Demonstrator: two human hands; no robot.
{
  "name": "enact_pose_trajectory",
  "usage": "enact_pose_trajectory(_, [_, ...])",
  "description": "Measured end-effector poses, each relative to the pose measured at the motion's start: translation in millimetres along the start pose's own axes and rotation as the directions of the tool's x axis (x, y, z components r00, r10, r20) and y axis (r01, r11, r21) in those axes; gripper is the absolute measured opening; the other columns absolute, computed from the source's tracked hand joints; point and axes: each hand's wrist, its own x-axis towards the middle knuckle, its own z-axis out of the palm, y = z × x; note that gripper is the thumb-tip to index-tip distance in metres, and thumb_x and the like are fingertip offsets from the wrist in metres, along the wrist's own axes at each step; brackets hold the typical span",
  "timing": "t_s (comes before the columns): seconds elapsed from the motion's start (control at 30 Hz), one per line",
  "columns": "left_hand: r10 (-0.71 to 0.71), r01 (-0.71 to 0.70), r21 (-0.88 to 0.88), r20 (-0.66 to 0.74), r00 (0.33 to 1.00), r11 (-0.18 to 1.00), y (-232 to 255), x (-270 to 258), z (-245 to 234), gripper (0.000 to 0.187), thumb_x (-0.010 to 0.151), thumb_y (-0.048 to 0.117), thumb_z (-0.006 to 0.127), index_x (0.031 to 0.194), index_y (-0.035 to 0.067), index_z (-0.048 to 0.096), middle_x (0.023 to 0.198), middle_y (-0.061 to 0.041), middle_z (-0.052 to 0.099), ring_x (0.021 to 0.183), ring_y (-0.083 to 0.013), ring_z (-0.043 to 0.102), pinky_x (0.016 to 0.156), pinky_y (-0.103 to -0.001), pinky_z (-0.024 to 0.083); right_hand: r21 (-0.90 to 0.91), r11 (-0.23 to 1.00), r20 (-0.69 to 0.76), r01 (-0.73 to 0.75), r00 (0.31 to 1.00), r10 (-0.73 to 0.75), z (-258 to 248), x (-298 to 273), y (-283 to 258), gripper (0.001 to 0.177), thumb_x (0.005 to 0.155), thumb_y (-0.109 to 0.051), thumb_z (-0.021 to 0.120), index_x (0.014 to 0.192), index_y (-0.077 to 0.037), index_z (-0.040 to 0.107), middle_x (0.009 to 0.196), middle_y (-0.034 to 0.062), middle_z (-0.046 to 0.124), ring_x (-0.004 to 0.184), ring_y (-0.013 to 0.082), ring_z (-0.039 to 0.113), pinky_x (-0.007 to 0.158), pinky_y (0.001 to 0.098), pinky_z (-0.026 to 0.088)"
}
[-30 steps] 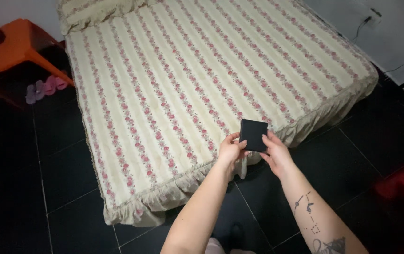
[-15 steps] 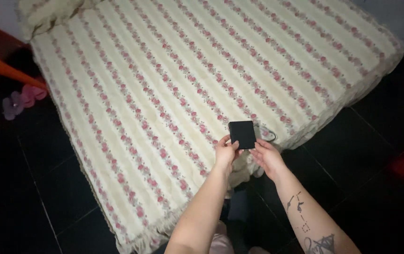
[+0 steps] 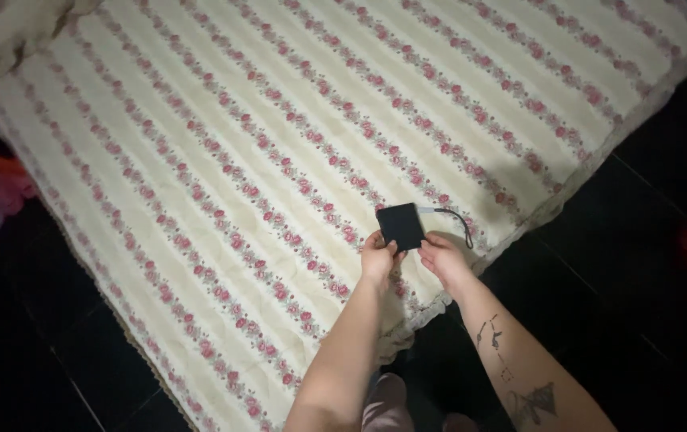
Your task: Wipe an orange lid and an alarm clock with a cloth, then gather small electronic components and personal items from a table and place them on a bed.
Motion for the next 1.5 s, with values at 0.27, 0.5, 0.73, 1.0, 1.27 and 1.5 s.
enact_pose_trajectory(0.27, [0.378, -0.233, 0.766, -0.013, 0.926, 0.600, -44, 43, -15, 0.053, 0.083, 0.015, 0.076, 0.132, 0.001, 0.061, 0.119, -0.022, 0.074, 0.108, -0.0345, 0.073, 0.095, -0.039, 0.057, -0.152, 0.988, -0.046, 0.008, 0.999, -0.015, 2, -35, -26, 0.046, 0.100, -0.027, 0.060, 0.143, -0.010, 0.056, 0.132, 0.0060, 0.067, 0.116, 0.0181, 0.068, 0.102, 0.0352, 0.050])
enact_pose_trajectory(0.5, [0.496, -0.190, 0.872, -0.069, 0.865, 0.452, 15, -59, 80, 0.065, 0.077, 0.020, 0.079, 0.132, -0.001, 0.053, 0.136, -0.028, 0.048, 0.121, -0.0453, 0.055, 0.106, -0.046, 0.044, 0.003, 0.995, -0.045, 0.097, 0.994, -0.097, -26, -41, -29, 0.037, 0.102, -0.025, 0.062, 0.134, -0.008, 0.062, 0.113, 0.0008, 0.070, 0.097, 0.0122, 0.065, 0.084, 0.0288, 0.053])
enact_pose_trajectory(0.73, [0.465, -0.460, 0.699, 0.203, 0.862, 0.547, -31, -87, 156, 0.039, 0.088, 0.020, 0.071, 0.119, -0.003, 0.060, 0.120, -0.025, 0.060, 0.108, -0.0390, 0.063, 0.094, -0.044, 0.051, 0.186, 0.965, -0.112, 0.185, 0.980, -0.166, -71, -95, -67, 0.028, 0.102, -0.027, 0.061, 0.122, -0.009, 0.069, 0.105, 0.0033, 0.071, 0.092, 0.0141, 0.067, 0.078, 0.0298, 0.053])
enact_pose_trajectory(1.0, [0.271, -0.452, 0.476, 0.402, 0.875, 0.754, -73, -188, 250, 0.020, 0.091, 0.010, 0.068, 0.106, -0.002, 0.062, 0.089, -0.010, 0.067, 0.080, -0.0231, 0.067, 0.070, -0.037, 0.055, 0.232, 0.907, -0.306, 0.352, 0.911, -0.276, -172, -187, -98, 0.027, 0.102, -0.024, 0.060, 0.123, -0.010, 0.069, 0.110, 0.0035, 0.072, 0.099, 0.0144, 0.068, 0.085, 0.0308, 0.055])
enact_pose_trajectory(1.27, [-0.062, -0.224, 0.379, 0.612, 0.789, 0.898, -152, -307, 314, 0.012, 0.096, 0.010, 0.063, 0.104, 0.003, 0.059, 0.091, -0.006, 0.066, 0.075, -0.0160, 0.066, 0.063, -0.032, 0.057, 0.355, 0.826, -0.431, 0.439, 0.860, -0.272, -280, -324, -91, 0.027, 0.103, -0.024, 0.055, 0.125, -0.011, 0.064, 0.116, 0.0030, 0.070, 0.105, 0.0162, 0.068, 0.088, 0.0343, 0.053])
enact_pose_trajectory(1.5, [-0.110, -0.296, 0.389, 0.747, 0.656, 0.872, -249, -416, 345, 0.011, 0.098, 0.013, 0.064, 0.102, 0.003, 0.061, 0.091, -0.007, 0.067, 0.079, -0.0145, 0.064, 0.069, -0.029, 0.055, 0.414, 0.698, -0.564, 0.584, 0.767, -0.306, -383, -424, -31, 0.025, 0.102, -0.024, 0.059, 0.122, -0.011, 0.064, 0.117, 0.0030, 0.069, 0.107, 0.0177, 0.068, 0.091, 0.0369, 0.054])
